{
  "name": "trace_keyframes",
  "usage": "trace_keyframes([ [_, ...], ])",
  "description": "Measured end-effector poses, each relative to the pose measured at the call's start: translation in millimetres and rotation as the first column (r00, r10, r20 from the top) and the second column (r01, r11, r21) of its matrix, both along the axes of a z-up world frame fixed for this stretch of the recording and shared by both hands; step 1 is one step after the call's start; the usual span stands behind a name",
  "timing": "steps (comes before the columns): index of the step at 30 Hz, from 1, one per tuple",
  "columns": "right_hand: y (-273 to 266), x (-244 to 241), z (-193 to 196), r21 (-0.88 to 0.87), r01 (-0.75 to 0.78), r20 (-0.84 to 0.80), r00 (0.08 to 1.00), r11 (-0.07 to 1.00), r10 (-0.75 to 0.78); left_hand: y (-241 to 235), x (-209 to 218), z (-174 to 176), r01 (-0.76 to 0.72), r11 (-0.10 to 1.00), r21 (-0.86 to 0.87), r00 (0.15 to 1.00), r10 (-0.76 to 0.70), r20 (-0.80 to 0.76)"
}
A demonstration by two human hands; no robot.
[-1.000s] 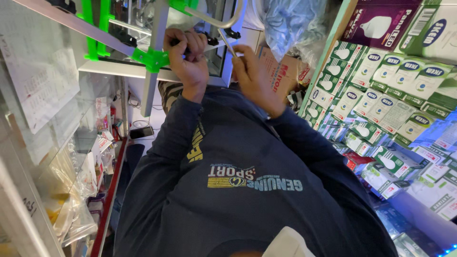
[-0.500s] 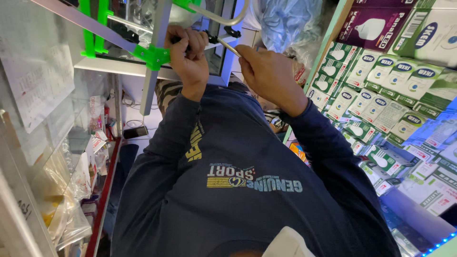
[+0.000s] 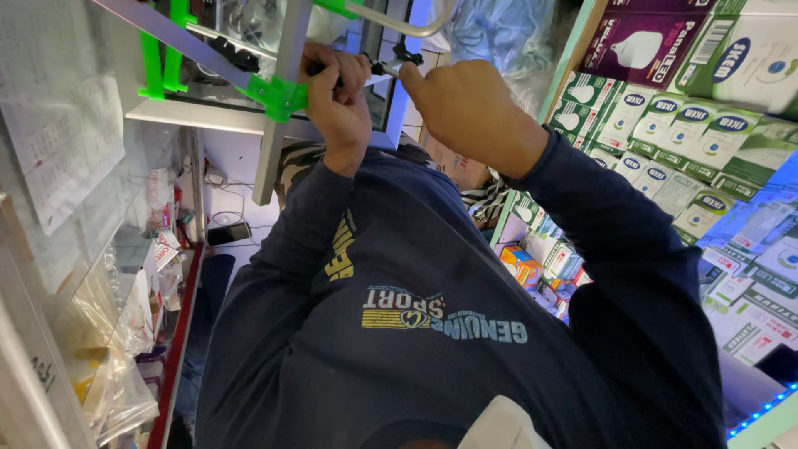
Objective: The person assembles a television antenna by sliding aluminum elements through a plastic mount and securing the main boom sections together.
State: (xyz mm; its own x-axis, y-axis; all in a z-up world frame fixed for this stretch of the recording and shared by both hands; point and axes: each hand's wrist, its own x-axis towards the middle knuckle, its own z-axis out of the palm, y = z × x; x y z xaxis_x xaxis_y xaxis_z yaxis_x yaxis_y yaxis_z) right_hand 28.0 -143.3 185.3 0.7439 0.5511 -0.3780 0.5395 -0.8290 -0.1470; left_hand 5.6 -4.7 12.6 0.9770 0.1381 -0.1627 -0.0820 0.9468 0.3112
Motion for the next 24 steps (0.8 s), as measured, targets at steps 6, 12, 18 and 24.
trace_keyframes([
  [6, 2, -15, -27, 0.084, 0.384, -0.232, 0.905, 0.919, -0.357, 3, 2, -1, -0.040, 0.999, -0.008, 0.999, 0.040, -0.001],
  [12, -2, -41, -65, 0.333, 0.728, -0.517, 0.673, 0.600, -0.529, 7, 1, 1, -0.047, 0.999, 0.008, 0.999, 0.047, -0.020],
  [18, 16, -64, -82, 0.454, 0.816, -0.557, 0.573, 0.358, -0.601, 2, 2, 5, -0.037, 0.999, 0.029, 0.996, 0.039, -0.074],
  [24, 20, -86, -110, 0.497, 0.856, -0.668, 0.481, 0.141, -0.567, 1, 3, 5, 0.024, 0.998, 0.051, 1.000, -0.023, -0.019],
])
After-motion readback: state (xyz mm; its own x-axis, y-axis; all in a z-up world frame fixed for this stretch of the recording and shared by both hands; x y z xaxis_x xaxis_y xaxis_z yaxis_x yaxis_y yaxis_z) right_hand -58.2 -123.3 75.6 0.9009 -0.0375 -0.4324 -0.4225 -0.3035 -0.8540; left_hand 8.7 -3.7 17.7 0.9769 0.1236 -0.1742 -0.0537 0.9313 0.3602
